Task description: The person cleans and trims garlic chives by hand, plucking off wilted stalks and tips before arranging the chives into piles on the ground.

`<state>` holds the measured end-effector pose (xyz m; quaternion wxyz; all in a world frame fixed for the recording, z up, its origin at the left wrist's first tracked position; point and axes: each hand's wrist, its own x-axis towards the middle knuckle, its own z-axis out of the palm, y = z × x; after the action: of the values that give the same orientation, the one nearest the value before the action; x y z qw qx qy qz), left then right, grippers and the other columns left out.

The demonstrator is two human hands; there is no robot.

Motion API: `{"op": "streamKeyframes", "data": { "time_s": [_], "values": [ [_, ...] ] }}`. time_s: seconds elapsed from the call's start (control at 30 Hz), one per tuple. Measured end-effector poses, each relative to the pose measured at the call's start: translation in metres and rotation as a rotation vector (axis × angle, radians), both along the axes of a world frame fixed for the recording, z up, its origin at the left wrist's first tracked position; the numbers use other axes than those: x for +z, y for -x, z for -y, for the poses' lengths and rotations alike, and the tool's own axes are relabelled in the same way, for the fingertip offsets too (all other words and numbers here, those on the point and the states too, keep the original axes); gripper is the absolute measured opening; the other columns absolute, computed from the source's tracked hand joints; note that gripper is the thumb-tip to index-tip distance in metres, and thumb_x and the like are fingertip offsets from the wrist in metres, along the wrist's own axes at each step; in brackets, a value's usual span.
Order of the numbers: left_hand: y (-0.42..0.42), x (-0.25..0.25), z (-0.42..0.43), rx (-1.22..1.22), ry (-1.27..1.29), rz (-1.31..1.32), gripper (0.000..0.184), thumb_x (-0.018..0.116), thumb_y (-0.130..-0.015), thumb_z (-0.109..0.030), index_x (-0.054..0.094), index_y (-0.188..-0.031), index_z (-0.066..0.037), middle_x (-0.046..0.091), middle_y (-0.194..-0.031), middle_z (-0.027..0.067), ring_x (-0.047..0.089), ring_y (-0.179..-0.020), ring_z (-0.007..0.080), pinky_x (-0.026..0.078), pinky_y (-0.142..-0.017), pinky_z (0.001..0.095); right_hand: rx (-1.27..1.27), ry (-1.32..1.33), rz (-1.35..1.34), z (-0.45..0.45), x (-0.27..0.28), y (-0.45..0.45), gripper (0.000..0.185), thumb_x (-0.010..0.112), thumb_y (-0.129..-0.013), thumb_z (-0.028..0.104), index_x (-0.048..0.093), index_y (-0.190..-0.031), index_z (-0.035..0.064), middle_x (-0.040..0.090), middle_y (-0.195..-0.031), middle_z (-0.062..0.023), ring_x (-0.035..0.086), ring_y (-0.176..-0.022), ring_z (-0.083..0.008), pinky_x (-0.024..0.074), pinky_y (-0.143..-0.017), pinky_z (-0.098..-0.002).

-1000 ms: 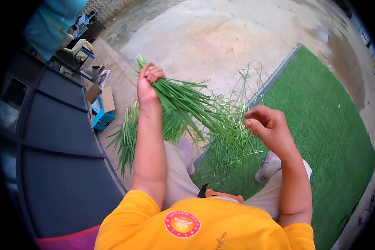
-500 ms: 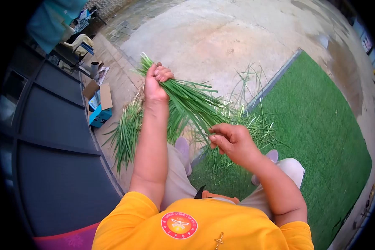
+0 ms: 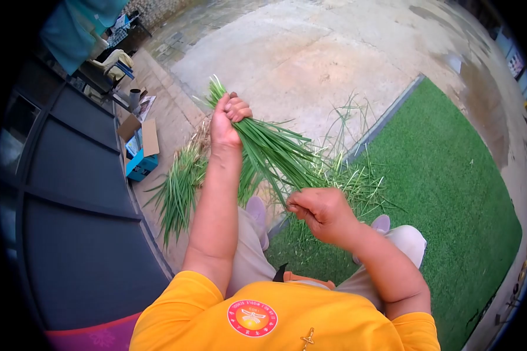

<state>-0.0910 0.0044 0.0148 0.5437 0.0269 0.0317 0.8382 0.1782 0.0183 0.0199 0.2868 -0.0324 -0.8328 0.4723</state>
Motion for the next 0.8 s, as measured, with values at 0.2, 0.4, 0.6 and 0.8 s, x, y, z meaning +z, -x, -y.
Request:
{"op": "streamKeyframes", "data": {
  "time_s": [0.2, 0.4, 0.6, 0.8],
  "values": [
    [-0.011, 0.005, -0.002, -0.048, -0.050, 0.023, 0.011, 0.045, -0.087, -0.009, 0.045, -0.078, -0.002, 0.034, -0.054, -0.0032, 0.030, -0.043, 0.0062, 0.028, -0.040, 0.0206, -0.013, -0.178, -0.049, 0.000, 0.010, -0.006, 0.009, 0.061, -0.072, 0.004, 0.054, -0.077, 0.0062, 0.054, -0.063, -0.0107, 0.055, -0.057, -0.0286, 0.0435, -0.048, -0.0356],
    [0.028, -0.004, 0.005, -0.012, -0.155, 0.079, 0.011, 0.045, -0.086, -0.007, 0.044, -0.076, -0.002, 0.034, -0.054, -0.0036, 0.032, -0.044, 0.0058, 0.028, -0.040, 0.0200, 0.186, -0.108, -0.083, 0.015, 0.018, -0.023, 0.011, 0.060, -0.069, -0.001, 0.055, -0.078, 0.0043, 0.057, -0.064, -0.0076, 0.058, -0.057, -0.0254, 0.0451, -0.048, -0.0319],
    [0.027, 0.005, 0.012, 0.052, -0.158, 0.055, 0.014, 0.045, -0.087, -0.009, 0.045, -0.075, -0.002, 0.034, -0.054, -0.0035, 0.031, -0.044, 0.0061, 0.028, -0.040, 0.0202, 0.100, -0.182, 0.280, -0.002, 0.013, -0.034, 0.015, 0.068, -0.070, 0.014, 0.059, -0.079, 0.0068, 0.060, -0.071, -0.0074, 0.058, -0.058, -0.0222, 0.0458, -0.050, -0.0300],
    [0.008, 0.013, 0.006, -0.030, -0.191, -0.012, 0.012, 0.045, -0.087, -0.006, 0.045, -0.076, 0.000, 0.032, -0.054, -0.0028, 0.031, -0.044, 0.0059, 0.028, -0.041, 0.0196, -0.001, 0.147, -0.094, -0.018, 0.029, -0.038, 0.010, 0.063, -0.074, 0.004, 0.058, -0.082, 0.0010, 0.054, -0.064, -0.0078, 0.049, -0.051, -0.0143, 0.0386, -0.046, -0.0238]
  ]
}}
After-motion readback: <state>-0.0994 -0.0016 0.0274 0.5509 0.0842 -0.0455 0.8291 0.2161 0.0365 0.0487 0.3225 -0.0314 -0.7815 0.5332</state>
